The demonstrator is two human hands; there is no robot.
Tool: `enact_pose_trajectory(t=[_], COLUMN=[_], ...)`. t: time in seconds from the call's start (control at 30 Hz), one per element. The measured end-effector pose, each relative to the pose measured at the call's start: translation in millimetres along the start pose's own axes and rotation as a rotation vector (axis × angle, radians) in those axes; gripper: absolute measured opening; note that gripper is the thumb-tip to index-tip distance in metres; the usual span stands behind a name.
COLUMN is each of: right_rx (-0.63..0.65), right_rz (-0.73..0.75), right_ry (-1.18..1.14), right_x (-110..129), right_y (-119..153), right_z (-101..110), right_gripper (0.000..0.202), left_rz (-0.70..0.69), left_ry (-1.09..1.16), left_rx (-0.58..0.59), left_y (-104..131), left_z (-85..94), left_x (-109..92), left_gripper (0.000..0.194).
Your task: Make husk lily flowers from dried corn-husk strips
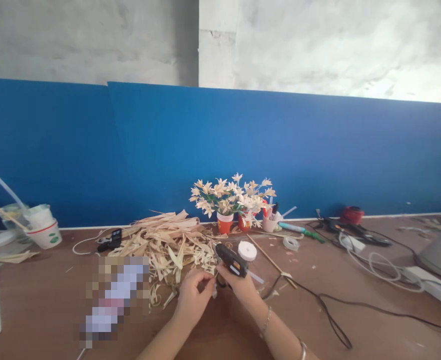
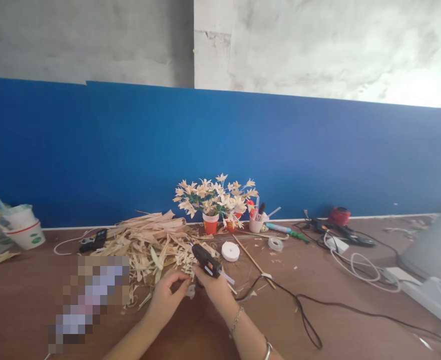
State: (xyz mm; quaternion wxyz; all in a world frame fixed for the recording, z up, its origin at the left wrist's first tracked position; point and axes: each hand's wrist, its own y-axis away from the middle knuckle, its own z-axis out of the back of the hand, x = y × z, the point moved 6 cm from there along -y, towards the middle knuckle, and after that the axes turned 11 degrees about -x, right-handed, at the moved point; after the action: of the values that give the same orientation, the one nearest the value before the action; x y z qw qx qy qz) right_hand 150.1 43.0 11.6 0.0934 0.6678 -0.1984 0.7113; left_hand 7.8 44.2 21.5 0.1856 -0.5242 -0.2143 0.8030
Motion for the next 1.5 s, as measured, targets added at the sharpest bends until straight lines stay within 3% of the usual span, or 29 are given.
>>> enact_pose_trajectory(t=[0.27,0.47,0.67,0.87,0.97,1.13,1.27,1.4,1.5], right_rx=[-0.012,0.019,0.042,0.117,0.084,-0.015,-0.053,-0.061,-0.027], right_rz=[0.007,-0.005,0.190,0.295,0.222,0.028,-0.001,-0.007,-0.005], right_ry=[-0.003,0.022,0.047,0.218,0.185,0.068,0.053,0.066,0.064], right_x=[-2.0,3.7,22.3,14.5,6.8,-0.6,-0.3,-0.1,0.8], right_y=[-0.6,0.7,5.7,9.0,6.1,1.9,0.9,0.9,2.6], right_z=[-0.2,0.7,8.6,5.6,5.0,7.3,9.3,10.4,7.7], right_gripper=[0.037,0.033,0.020,0.019,0.020,0.028,0.031,0.030,0.028], left_rz=[-0.089,-0.019,0.100,0.136,0.122,0.035,0.010,0.041,0.077], left_ry=[-0.122,-0.067,-0.026,-0.036,-0.046,-0.005,0.014,0.063,0.108], left_rx=[0.003,-0.019,-0.120,-0.190,-0.173,-0.030,0.051,0.037,0.009], left_y=[2.2,-1.0,-5.9,-10.8,-11.6,-8.4,-4.8,-3.2,-2.6], left_z=[0.5,2.2,10.1,17.8,17.3,5.5,-2.3,-1.0,1.3], left_x=[-4.1,1.1,15.9,23.2,22.1,11.7,6.3,5.6,6.6], left_gripper=[0.013,0.016,0.019,0.022,0.020,0.016,0.014,0.012,0.021])
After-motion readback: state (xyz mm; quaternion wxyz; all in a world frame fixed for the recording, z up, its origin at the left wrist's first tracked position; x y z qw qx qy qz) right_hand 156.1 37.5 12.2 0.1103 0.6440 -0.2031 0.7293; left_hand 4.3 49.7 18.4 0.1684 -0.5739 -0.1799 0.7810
